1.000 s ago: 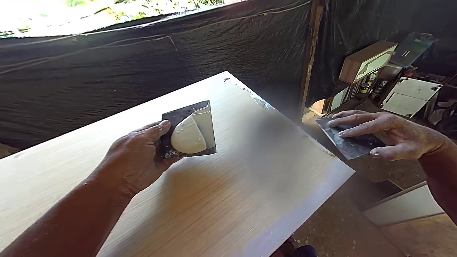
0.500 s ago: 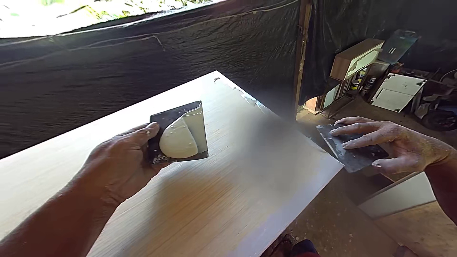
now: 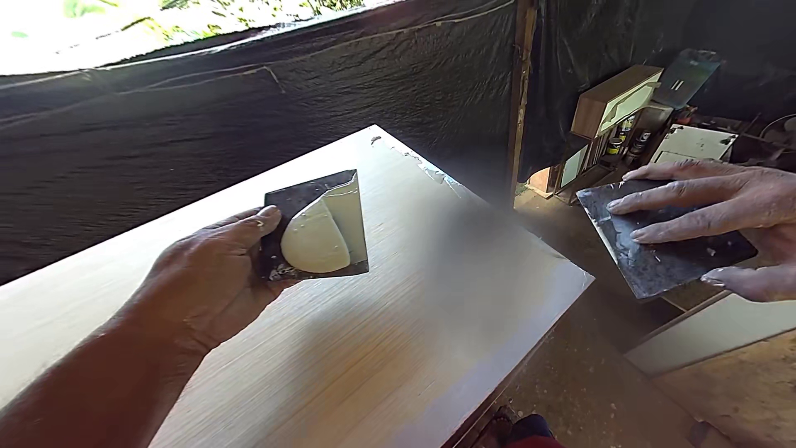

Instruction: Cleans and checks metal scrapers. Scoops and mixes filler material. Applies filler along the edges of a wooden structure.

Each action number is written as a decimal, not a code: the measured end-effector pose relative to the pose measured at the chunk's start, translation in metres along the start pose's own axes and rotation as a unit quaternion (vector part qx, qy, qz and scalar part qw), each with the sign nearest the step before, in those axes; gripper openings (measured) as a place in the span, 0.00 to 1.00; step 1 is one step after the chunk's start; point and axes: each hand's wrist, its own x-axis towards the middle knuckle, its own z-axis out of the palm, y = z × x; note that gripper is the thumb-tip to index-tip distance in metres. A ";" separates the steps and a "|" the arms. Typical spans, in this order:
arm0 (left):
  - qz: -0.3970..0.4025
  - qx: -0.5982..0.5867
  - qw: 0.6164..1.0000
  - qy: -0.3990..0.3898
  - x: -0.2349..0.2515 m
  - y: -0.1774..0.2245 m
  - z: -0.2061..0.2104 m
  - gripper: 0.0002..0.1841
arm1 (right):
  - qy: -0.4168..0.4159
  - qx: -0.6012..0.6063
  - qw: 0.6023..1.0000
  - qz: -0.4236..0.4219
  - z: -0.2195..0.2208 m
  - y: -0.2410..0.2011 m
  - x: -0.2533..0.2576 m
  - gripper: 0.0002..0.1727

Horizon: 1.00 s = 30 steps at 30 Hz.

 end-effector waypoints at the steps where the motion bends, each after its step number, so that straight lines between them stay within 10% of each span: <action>1: 0.002 -0.002 1.000 -0.012 -0.003 0.002 0.004 0.18 | 0.002 0.010 1.000 -0.007 -0.001 -0.004 0.006 0.32; 8: -0.009 0.003 0.999 -0.037 -0.018 0.012 0.025 0.18 | -0.050 -0.005 0.999 -0.009 0.014 -0.030 0.046 0.28; 15: -0.010 0.004 0.998 -0.065 -0.025 0.007 0.022 0.19 | 0.074 0.219 0.973 0.027 0.010 -0.026 0.038 0.33; 20: -0.012 -0.022 0.995 -0.097 -0.020 0.011 0.020 0.18 | 0.289 0.633 0.700 0.160 0.040 -0.010 0.037 0.45; 23: -0.022 -0.013 0.994 -0.111 -0.016 0.016 0.020 0.18 | 0.269 0.705 0.645 0.121 0.050 -0.005 0.058 0.49; 27: -0.029 0.002 0.997 -0.073 -0.004 0.020 0.013 0.18 | 0.269 0.603 0.745 0.096 0.032 -0.019 0.113 0.17; 30: -0.031 0.002 0.999 -0.025 0.007 0.021 -0.007 0.17 | 0.242 0.364 0.899 0.037 0.014 -0.020 0.168 0.11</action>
